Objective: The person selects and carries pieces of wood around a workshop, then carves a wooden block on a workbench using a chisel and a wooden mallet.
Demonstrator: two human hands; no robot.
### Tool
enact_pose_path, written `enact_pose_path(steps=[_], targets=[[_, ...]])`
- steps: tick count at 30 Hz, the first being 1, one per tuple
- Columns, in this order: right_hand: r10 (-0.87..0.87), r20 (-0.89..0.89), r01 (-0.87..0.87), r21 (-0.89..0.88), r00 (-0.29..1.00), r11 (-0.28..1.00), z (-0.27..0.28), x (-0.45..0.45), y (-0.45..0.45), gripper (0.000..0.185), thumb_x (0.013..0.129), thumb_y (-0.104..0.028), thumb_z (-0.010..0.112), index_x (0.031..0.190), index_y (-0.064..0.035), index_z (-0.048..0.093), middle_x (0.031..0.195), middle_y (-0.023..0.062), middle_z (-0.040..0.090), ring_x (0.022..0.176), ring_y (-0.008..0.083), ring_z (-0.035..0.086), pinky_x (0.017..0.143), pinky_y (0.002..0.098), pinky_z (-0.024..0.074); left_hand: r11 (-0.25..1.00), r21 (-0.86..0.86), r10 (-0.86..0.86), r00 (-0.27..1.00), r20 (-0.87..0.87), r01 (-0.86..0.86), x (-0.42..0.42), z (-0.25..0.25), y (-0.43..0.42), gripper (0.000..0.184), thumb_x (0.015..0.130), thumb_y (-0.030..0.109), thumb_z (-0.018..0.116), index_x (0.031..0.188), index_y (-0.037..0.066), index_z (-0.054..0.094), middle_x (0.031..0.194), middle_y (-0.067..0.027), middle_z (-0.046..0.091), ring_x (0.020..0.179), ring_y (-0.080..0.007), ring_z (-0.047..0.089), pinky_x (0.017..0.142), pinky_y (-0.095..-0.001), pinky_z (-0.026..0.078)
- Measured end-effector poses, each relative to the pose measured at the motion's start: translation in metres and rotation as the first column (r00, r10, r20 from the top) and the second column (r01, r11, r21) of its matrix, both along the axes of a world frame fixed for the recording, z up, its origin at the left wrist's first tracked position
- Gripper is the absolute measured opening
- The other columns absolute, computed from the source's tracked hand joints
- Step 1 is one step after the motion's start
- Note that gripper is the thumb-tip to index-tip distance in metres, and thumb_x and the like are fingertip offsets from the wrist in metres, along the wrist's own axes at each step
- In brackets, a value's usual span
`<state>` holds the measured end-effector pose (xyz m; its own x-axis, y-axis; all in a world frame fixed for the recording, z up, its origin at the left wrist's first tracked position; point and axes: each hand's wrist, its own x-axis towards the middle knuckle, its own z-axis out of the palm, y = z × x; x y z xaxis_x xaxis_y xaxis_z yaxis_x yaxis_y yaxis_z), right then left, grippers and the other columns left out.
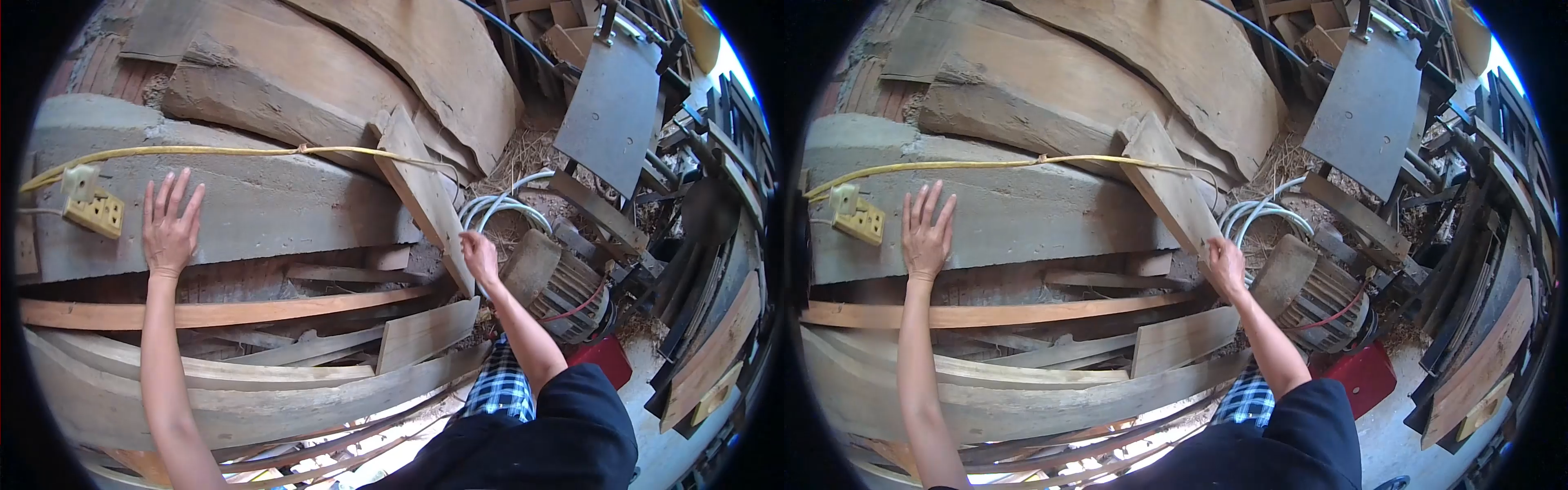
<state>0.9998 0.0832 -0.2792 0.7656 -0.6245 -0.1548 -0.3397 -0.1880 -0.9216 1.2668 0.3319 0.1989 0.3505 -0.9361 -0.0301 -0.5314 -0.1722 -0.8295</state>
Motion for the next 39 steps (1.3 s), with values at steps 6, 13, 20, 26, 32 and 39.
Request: enact_pose_path(steps=[6,13,20,26,32,39], targets=[[-0.028,-0.109,0.044,0.154,0.994,0.987,-0.028,0.046,-0.014,0.023,0.090,-0.018,0.053,0.102,-0.0061,0.069,0.098,0.0198,0.068,0.093,0.0370,0.066,0.081,0.0450,0.0507,1.000,0.014,-0.006,0.999,0.053,0.005,0.002,-0.001,-0.004,0.044,0.086,0.021,0.065,0.128,0.028,0.056,0.147,0.0035,0.039,0.137,-0.0195,0.032,0.119,-0.0428,0.025],[-0.031,-0.191,0.107,0.400,0.981,0.910,-0.099,0.053,0.030,0.025,0.090,-0.014,0.051,0.105,-0.0019,0.068,0.081,0.0067,0.068,0.069,0.0143,0.067,0.057,0.0292,0.0540,0.998,0.053,-0.021,0.998,0.061,0.018,0.007,-0.002,-0.004,0.046,0.086,0.022,0.065,0.131,0.026,0.054,0.148,0.0008,0.037,0.138,-0.0215,0.031,0.119,-0.0440,0.023],[-0.244,-0.025,0.242,-0.064,0.970,0.968,-0.093,0.165,-0.068,0.028,0.093,-0.020,0.050,0.110,-0.0069,0.068,0.099,0.0160,0.069,0.097,0.0327,0.066,0.084,0.0400,0.0499,0.998,0.062,0.021,1.000,0.003,-0.021,0.002,0.002,-0.007,0.053,0.082,0.023,0.067,0.134,0.025,0.053,0.149,-0.0016,0.036,0.139,-0.0250,0.029,0.119,-0.0475,0.021],[0.399,-0.102,-0.363,-0.657,0.911,0.661,-0.065,0.282,-0.138,0.050,0.084,-0.007,0.051,0.132,-0.0223,0.055,0.140,-0.0007,0.050,0.111,0.0267,0.057,0.086,0.0399,0.0528,0.993,0.102,0.056,0.998,0.003,-0.056,0.003,0.002,-0.005,0.055,0.081,0.022,0.068,0.134,0.025,0.053,0.147,-0.0044,0.037,0.139,-0.0263,0.028,0.119,-0.0509,0.019],[0.409,-0.297,-0.452,-0.815,0.863,0.362,-0.065,0.308,-0.133,0.054,0.085,-0.012,0.054,0.137,-0.0279,0.048,0.148,-0.0072,0.037,0.125,0.0173,0.045,0.084,0.0347,0.0531,0.986,0.161,0.052,0.998,-0.027,-0.047,0.007,0.002,-0.006,0.047,0.081,0.019,0.067,0.128,0.022,0.059,0.143,-0.0089,0.042,0.136,-0.0279,0.034,0.117,-0.0564,0.019],[0.416,-0.166,-0.325,-0.880,0.894,0.347,-0.066,0.313,-0.124,0.048,0.081,-0.010,0.056,0.128,-0.0146,0.056,0.137,-0.0030,0.047,0.134,0.0198,0.037,0.099,0.0344,0.0448,0.982,0.179,0.053,0.999,0.000,-0.052,0.006,0.002,-0.005,0.043,0.082,0.021,0.066,0.125,0.024,0.062,0.141,-0.0078,0.043,0.136,-0.0262,0.034,0.118,-0.0555,0.018]])
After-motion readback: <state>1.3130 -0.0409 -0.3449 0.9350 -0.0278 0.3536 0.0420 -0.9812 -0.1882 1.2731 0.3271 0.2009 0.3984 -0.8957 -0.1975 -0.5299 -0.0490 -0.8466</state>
